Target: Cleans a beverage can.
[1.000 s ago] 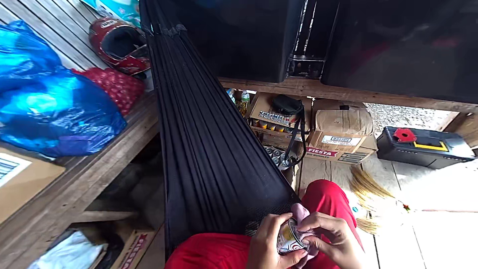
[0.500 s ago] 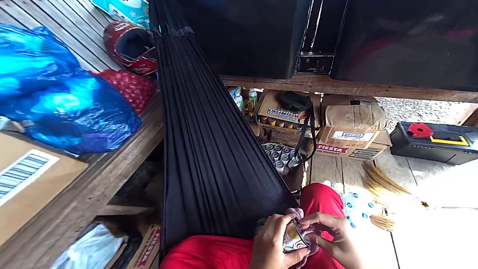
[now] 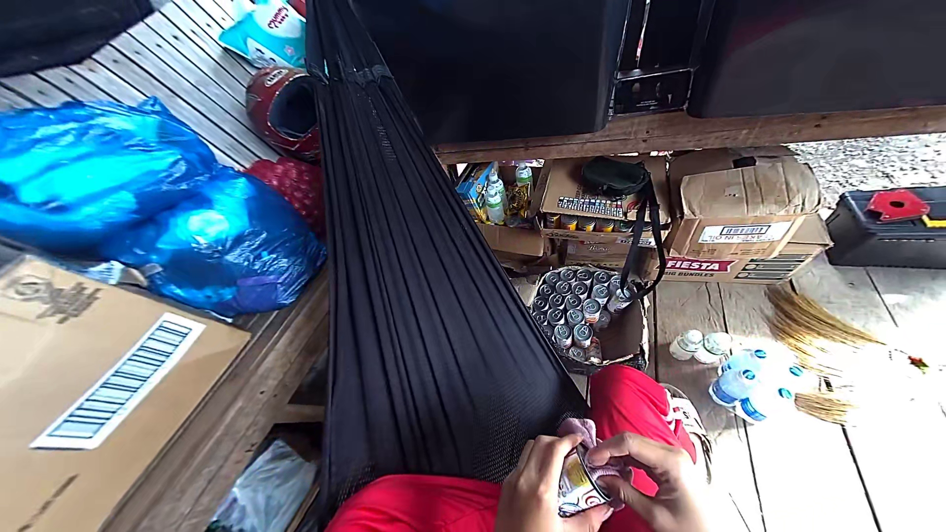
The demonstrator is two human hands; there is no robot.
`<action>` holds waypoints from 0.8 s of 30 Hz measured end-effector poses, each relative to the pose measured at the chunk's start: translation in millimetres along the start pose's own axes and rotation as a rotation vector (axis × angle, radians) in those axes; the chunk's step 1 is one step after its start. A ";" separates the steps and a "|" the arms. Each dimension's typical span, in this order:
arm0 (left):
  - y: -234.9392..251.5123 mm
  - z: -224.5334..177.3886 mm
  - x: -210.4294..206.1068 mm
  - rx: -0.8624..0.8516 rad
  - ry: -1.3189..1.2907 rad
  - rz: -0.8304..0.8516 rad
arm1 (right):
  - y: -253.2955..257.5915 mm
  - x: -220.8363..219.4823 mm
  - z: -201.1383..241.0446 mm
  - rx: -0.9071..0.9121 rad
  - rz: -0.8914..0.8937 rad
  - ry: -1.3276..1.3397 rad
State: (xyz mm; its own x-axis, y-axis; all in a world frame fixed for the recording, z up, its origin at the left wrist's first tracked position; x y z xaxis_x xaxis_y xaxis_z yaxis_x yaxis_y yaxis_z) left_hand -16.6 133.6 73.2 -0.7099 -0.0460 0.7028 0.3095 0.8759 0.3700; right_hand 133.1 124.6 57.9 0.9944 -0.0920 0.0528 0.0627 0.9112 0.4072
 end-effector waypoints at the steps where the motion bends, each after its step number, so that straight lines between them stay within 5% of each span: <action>1: 1.0 -2.6 -2.3 -0.004 -0.013 -0.003 | -0.4 4.1 0.6 -0.004 0.011 0.009; 14: 57.6 -68.7 -101.4 -0.041 -0.145 -0.137 | 34.4 132.3 -11.6 -0.009 0.094 -0.076; 24: 80.1 -99.2 -95.6 -0.176 -0.386 -0.419 | 60.9 190.1 21.5 0.101 -0.083 0.090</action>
State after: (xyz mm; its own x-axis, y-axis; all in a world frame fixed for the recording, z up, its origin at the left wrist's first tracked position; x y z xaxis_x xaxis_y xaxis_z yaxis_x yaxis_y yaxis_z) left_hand 138.8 160.5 96.0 -0.9626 -0.1637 0.2158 0.0303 0.7267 0.6863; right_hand 324.1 154.0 112.4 0.9900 -0.1252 -0.0649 0.1409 0.8565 0.4966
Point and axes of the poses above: each hand's wrist, its own y-axis towards the middle knuckle, its own x-axis out of the back of the hand, z = x × y, the point moved 9 cm from there along y, towards the middle knuckle, and after that the axes turned 10 degrees about -z, right-handed, at the moved point
